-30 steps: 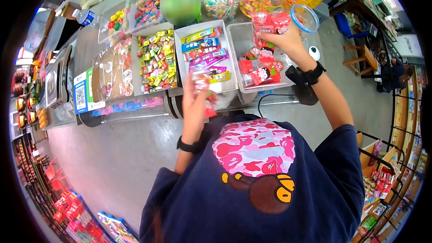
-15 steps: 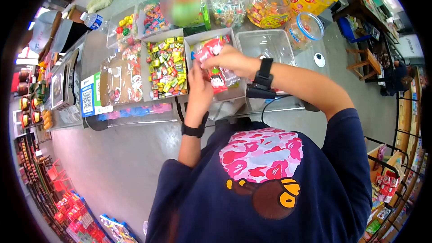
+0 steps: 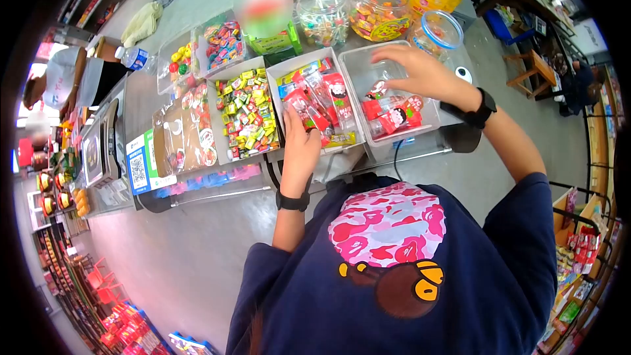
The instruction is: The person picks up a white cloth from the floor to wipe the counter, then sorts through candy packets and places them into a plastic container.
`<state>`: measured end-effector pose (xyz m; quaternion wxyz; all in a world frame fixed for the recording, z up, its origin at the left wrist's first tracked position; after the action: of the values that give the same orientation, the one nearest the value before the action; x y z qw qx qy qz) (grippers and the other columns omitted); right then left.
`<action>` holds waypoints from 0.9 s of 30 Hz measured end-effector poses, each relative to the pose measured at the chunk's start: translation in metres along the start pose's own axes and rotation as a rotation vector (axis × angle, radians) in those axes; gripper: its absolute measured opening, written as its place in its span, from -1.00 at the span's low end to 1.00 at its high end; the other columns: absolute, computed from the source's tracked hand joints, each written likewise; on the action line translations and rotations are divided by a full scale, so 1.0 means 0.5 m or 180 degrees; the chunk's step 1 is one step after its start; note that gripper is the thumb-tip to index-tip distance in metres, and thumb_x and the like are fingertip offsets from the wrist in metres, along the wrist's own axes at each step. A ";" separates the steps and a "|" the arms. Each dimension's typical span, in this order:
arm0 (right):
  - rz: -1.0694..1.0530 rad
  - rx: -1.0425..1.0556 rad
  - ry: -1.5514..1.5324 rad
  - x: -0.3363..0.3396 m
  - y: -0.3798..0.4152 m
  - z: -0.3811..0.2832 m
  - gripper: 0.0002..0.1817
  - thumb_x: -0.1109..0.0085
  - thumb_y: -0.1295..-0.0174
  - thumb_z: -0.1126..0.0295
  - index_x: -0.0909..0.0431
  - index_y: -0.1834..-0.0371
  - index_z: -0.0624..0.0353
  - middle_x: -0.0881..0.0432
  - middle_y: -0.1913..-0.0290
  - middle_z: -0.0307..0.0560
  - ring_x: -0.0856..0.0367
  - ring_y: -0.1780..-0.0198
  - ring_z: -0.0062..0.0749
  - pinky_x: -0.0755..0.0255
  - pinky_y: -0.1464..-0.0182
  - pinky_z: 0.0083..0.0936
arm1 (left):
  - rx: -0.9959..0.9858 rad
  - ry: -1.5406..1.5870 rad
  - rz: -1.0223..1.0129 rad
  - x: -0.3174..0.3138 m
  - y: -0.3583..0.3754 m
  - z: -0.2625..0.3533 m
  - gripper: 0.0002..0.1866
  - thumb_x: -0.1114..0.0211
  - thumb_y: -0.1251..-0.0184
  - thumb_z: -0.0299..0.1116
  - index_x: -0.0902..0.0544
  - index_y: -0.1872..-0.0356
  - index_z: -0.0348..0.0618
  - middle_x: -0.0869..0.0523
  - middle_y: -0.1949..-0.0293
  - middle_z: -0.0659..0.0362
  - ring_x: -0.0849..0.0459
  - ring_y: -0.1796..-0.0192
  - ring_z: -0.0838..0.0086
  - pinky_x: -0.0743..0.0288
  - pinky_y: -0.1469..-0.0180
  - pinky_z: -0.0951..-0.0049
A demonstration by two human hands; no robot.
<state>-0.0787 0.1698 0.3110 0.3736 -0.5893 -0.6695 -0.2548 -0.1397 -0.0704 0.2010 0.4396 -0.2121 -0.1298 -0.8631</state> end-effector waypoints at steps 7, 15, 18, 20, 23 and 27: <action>-0.1116 0.0048 0.1459 -0.114 0.087 0.074 0.04 -0.51 0.39 0.36 -0.16 -0.28 0.40 -0.24 -0.30 0.27 -0.07 -0.42 0.01 0.00 -0.42 -0.23 | -0.0597 -0.0413 -0.0015 -0.020 0.004 0.076 -0.26 -0.05 -0.18 -0.46 0.04 -0.38 -0.42 0.06 -0.38 -0.36 0.09 -0.46 -0.08 0.12 -0.43 0.24; -0.1298 0.0494 0.2041 -0.202 0.036 0.068 0.00 -0.41 0.38 0.44 -0.14 -0.28 0.43 -0.34 -0.13 0.29 -0.26 -0.26 0.11 -0.24 -0.27 -0.24 | -0.0542 -0.0247 -0.0046 -0.026 0.014 0.107 -0.28 -0.04 -0.13 -0.51 -0.04 -0.37 -0.38 -0.06 -0.40 -0.21 0.03 -0.48 0.12 0.18 -0.44 0.33; -0.1744 0.0268 0.2054 -0.203 0.027 0.061 -0.05 -0.40 0.35 0.43 -0.19 -0.25 0.43 -0.41 -0.03 0.22 -0.37 -0.14 0.00 -0.41 -0.07 -0.28 | -0.0552 -0.0128 -0.0022 -0.024 0.023 0.097 -0.28 -0.03 -0.12 -0.53 -0.04 -0.37 -0.39 -0.10 -0.39 -0.18 -0.01 -0.47 0.15 0.14 -0.44 0.34; -0.1444 0.0454 0.1950 -0.212 0.028 0.075 -0.12 -0.39 0.32 0.39 -0.24 -0.20 0.41 -0.47 0.09 0.17 -0.48 0.04 -0.09 -0.48 0.13 -0.30 | -0.0475 -0.0106 0.0055 -0.023 0.029 0.080 -0.28 -0.04 -0.12 -0.53 -0.05 -0.37 -0.39 -0.13 -0.39 -0.15 -0.06 -0.46 0.18 0.10 -0.43 0.36; -0.1400 0.0373 0.1827 -0.219 0.024 0.080 -0.16 -0.38 0.30 0.37 -0.26 -0.17 0.40 -0.49 0.15 0.19 -0.53 0.13 -0.06 -0.48 0.17 -0.29 | -0.0419 -0.0001 0.0092 -0.020 0.037 0.072 -0.29 -0.05 -0.15 -0.53 -0.05 -0.37 -0.39 -0.16 -0.38 -0.14 -0.10 -0.44 0.19 0.08 -0.42 0.36; -0.1699 0.0062 0.1596 -0.209 0.014 0.083 -0.14 -0.41 0.31 0.36 -0.25 -0.17 0.39 -0.51 0.19 0.18 -0.54 0.16 0.00 -0.47 0.16 -0.26 | -0.0520 0.0051 0.0056 -0.017 0.044 0.064 -0.30 -0.05 -0.18 -0.52 -0.05 -0.38 -0.37 -0.15 -0.38 -0.13 -0.12 -0.43 0.21 0.03 -0.41 0.36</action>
<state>-0.0773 0.1407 0.2021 0.4520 -0.3095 -0.6897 -0.4735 -0.1090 -0.0641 0.2258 0.4294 -0.2414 -0.0535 -0.8686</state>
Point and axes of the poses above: each hand's wrist, its own y-axis away from the middle knuckle, its own x-axis out of the back of the hand, z = x × y, the point moved 5 cm from there along -y, towards the middle knuckle
